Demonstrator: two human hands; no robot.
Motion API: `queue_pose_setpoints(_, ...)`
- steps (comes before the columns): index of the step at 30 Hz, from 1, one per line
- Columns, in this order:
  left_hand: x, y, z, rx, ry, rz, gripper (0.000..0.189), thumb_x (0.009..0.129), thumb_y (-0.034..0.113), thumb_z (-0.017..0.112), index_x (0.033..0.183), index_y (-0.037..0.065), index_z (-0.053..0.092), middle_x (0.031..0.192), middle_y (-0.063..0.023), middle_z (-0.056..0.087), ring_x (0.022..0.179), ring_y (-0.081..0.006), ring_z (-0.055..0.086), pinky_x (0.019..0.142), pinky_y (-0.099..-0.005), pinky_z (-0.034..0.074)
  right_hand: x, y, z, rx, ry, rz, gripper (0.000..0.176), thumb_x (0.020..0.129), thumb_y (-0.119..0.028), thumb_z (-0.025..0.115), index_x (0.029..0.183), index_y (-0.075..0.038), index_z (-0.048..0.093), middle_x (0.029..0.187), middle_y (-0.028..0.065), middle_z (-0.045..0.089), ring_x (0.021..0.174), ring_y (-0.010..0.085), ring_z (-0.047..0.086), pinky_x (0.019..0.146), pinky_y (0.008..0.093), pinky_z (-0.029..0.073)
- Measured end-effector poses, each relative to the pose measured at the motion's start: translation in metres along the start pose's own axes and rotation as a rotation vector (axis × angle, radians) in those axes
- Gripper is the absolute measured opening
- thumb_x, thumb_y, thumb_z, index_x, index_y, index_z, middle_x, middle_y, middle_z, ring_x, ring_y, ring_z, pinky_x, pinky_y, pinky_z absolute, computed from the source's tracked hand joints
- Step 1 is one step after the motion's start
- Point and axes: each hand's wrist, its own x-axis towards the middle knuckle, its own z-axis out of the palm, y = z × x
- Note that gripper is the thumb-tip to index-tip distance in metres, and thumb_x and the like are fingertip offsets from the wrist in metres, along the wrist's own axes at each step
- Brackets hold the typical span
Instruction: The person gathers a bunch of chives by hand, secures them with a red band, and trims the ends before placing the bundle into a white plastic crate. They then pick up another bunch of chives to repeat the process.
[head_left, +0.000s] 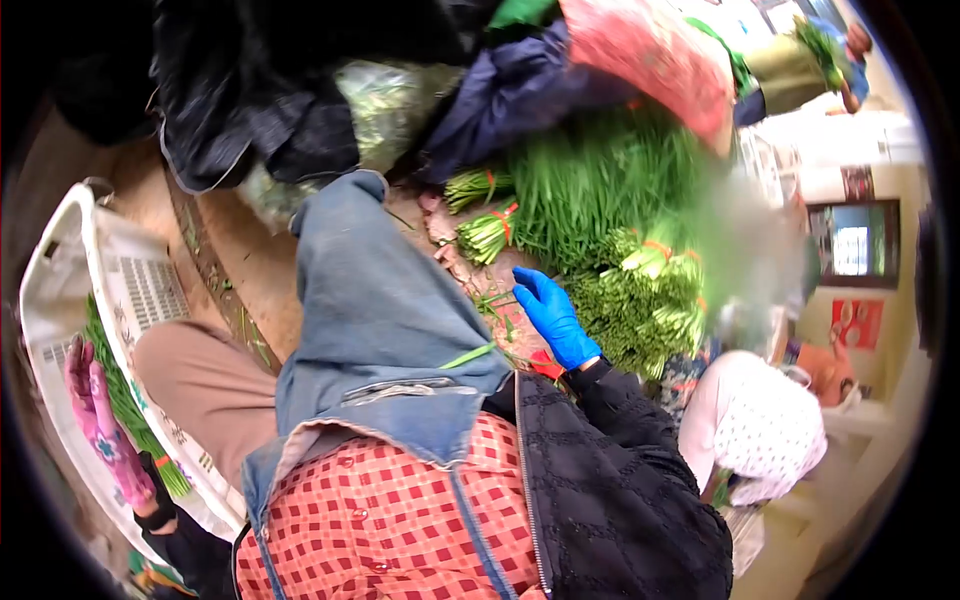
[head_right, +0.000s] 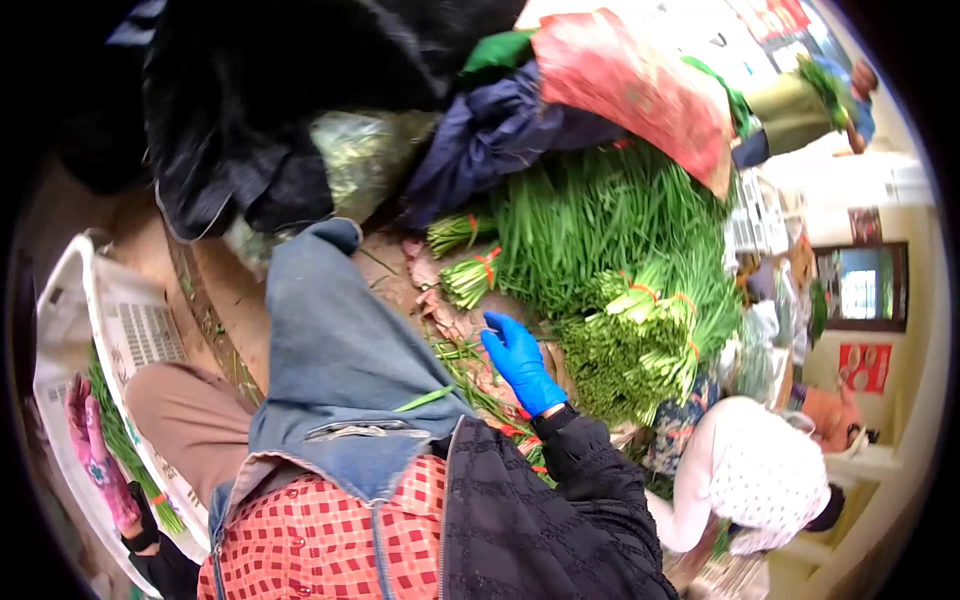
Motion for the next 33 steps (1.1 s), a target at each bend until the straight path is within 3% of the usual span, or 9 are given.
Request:
queue_pose_setpoints(4,-0.005,0.079,0.079,0.096,-0.372,0.308,0.056,0.096,0.014,0.061,0.147,0.003,0.042,0.149,-0.0171,0.046,0.138,-0.0286,0.043,0.115,-0.0395,0.034,-0.005,0.084,-0.029,0.251,0.099,0.275,0.037,0.095,-0.022,0.066,0.125,-0.002,0.062,0.119,0.0118,0.068,0.107,0.0193,0.064,0.094,0.0325,0.049)
queue_pose_setpoints(10,-0.022,0.173,0.240,0.097,-0.769,0.580,0.049,0.086,0.010,0.069,0.132,0.000,0.053,0.136,-0.0194,0.055,0.127,-0.0316,0.052,0.110,-0.0396,0.038,0.083,0.097,-0.065,0.251,0.223,0.140,0.048,0.092,-0.021,0.068,0.133,0.001,0.055,0.129,0.0167,0.063,0.118,0.0239,0.061,0.101,0.0358,0.047)
queue_pose_setpoints(15,-0.027,0.174,0.332,0.073,-0.807,0.750,0.044,0.080,0.015,0.076,0.118,0.001,0.062,0.118,-0.0197,0.065,0.106,-0.0367,0.064,0.092,-0.0419,0.051,0.216,0.084,-0.084,-0.325,0.339,-0.194,0.067,0.080,-0.033,0.072,0.136,-0.002,0.053,0.131,0.0228,0.059,0.122,0.0379,0.056,0.105,0.0433,0.044)
queue_pose_setpoints(19,-0.030,0.177,0.355,0.169,-0.877,0.962,0.042,0.075,0.031,0.077,0.105,0.003,0.068,0.105,-0.0155,0.070,0.092,-0.0344,0.068,0.083,-0.0426,0.054,0.317,0.092,-0.073,-0.599,0.486,-0.202,0.065,0.077,-0.035,0.072,0.133,-0.007,0.056,0.130,0.0213,0.060,0.120,0.0372,0.057,0.102,0.0443,0.046)
queue_pose_setpoints(21,-0.026,0.175,0.359,0.131,-0.897,0.902,0.039,0.077,0.033,0.076,0.101,0.003,0.068,0.103,-0.0142,0.070,0.088,-0.0334,0.068,0.080,-0.0426,0.054,0.350,0.076,-0.073,-0.642,0.331,0.022,0.058,0.077,-0.036,0.071,0.129,-0.011,0.060,0.128,0.0208,0.060,0.119,0.0374,0.058,0.099,0.0455,0.048)
queue_pose_setpoints(26,-0.023,0.175,0.368,0.153,-0.909,0.890,0.036,0.072,0.032,0.077,0.096,0.006,0.070,0.097,-0.0100,0.071,0.082,-0.0306,0.068,0.075,-0.0405,0.054,0.408,0.097,-0.054,-0.706,0.242,0.098,0.054,0.084,-0.042,0.065,0.130,-0.014,0.060,0.132,0.0180,0.059,0.119,0.0357,0.059,0.097,0.0450,0.050)
queue_pose_setpoints(29,-0.023,0.177,0.373,0.172,-0.897,0.879,0.033,0.068,0.027,0.079,0.093,0.008,0.070,0.096,-0.0084,0.071,0.079,-0.0287,0.069,0.073,-0.0394,0.054,0.429,0.115,-0.033,-0.590,0.336,0.015,0.053,0.092,-0.047,0.053,0.135,-0.017,0.057,0.140,0.0145,0.055,0.122,0.0341,0.057,0.100,0.0472,0.047)
queue_pose_setpoints(31,-0.024,0.177,0.375,0.180,-0.897,0.867,0.033,0.068,0.026,0.079,0.093,0.008,0.070,0.096,-0.0083,0.072,0.079,-0.0285,0.069,0.072,-0.0390,0.054,0.453,0.152,-0.007,-0.736,0.728,-0.092,0.044,0.095,-0.048,0.050,0.125,-0.019,0.066,0.131,0.0145,0.063,0.118,0.0339,0.060,0.102,0.0427,0.046)
queue_pose_setpoints(33,-0.023,0.179,0.378,0.183,-0.889,0.864,0.032,0.067,0.023,0.080,0.093,0.008,0.070,0.095,-0.0082,0.072,0.079,-0.0282,0.069,0.071,-0.0384,0.054,0.455,0.166,-0.006,-0.749,0.664,-0.053,0.046,0.095,-0.049,0.049,0.127,-0.020,0.064,0.133,0.0133,0.061,0.119,0.0329,0.060,0.102,0.0436,0.046)
